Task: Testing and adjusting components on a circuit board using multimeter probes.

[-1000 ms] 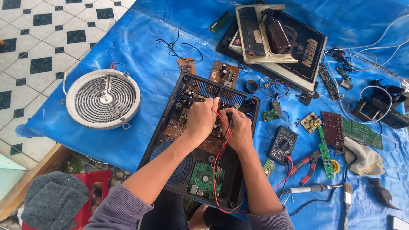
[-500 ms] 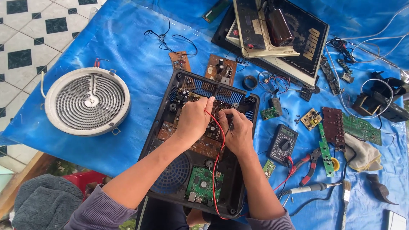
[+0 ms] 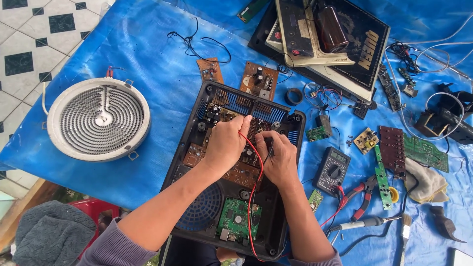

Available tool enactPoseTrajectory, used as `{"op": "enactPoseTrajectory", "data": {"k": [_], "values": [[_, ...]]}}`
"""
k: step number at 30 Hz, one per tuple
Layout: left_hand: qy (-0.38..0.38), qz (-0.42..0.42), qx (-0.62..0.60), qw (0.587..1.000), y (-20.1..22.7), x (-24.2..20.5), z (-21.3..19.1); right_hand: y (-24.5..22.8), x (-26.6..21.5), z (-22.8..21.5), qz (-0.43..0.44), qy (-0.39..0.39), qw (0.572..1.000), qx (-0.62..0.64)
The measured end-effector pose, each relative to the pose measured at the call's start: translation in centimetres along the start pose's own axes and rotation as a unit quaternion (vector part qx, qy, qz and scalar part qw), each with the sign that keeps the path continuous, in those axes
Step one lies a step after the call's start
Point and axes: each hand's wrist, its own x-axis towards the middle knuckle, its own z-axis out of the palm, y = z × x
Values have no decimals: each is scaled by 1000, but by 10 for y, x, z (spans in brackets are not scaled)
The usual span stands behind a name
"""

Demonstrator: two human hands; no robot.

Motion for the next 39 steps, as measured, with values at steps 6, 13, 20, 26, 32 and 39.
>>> {"op": "enactPoseTrajectory", "data": {"k": [6,13,20,26,32,39], "values": [[-3,8,11,1000,0,-1,2,2,-1,-2,7,-3,1000,15],[-4,9,14,1000,1,-1,1,3,-2,0,-1,-1,1000,-1],[-8,9,10,1000,-3,1,2,0,0,1,-18,0,1000,0],[-7,15,15,1000,0,0,-2,4,-2,3,-20,5,1000,0],[-4,21,10,1000,-3,3,-3,4,-2,2,-19,12,1000,1],[46,27,-71,996,27,-7,-59,1,0,0,-14,40,999,17]]}}
